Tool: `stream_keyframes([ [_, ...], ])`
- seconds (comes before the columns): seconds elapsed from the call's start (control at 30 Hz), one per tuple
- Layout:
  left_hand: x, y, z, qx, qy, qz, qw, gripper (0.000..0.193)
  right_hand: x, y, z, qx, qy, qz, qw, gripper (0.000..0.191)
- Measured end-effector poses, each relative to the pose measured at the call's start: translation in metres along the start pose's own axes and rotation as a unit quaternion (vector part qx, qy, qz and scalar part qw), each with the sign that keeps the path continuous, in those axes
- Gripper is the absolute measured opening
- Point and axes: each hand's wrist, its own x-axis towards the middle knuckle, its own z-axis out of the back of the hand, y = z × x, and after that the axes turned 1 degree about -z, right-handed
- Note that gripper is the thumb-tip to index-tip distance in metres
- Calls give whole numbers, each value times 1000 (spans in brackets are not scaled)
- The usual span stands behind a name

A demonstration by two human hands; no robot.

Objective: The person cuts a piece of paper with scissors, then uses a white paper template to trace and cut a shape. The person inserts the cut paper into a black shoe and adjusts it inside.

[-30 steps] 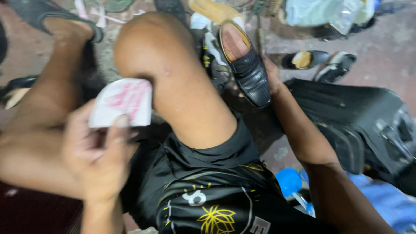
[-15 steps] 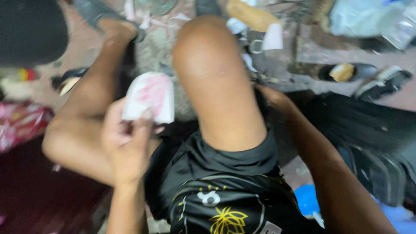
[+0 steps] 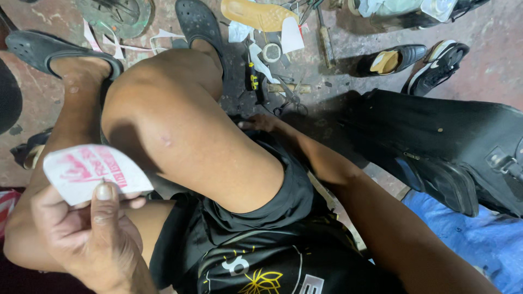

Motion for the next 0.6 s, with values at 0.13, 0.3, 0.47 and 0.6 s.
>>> stream_keyframes([
  [0.13,-2,16,0,-48,-61,19,997,19,9,-31,7,74,-213,1,974,51],
  [0.3,11,13,8,-4,-99,32,995,18,-14,-69,8,6,-404,-215,889,81],
  [0.47,17,-1,12,-19,-117,70,990,17,-8,-54,-8,57,-357,-106,926,60],
  [0.6,12,-4,14,-29,-121,63,990,19,0,-56,-12,104,-397,-215,886,82],
])
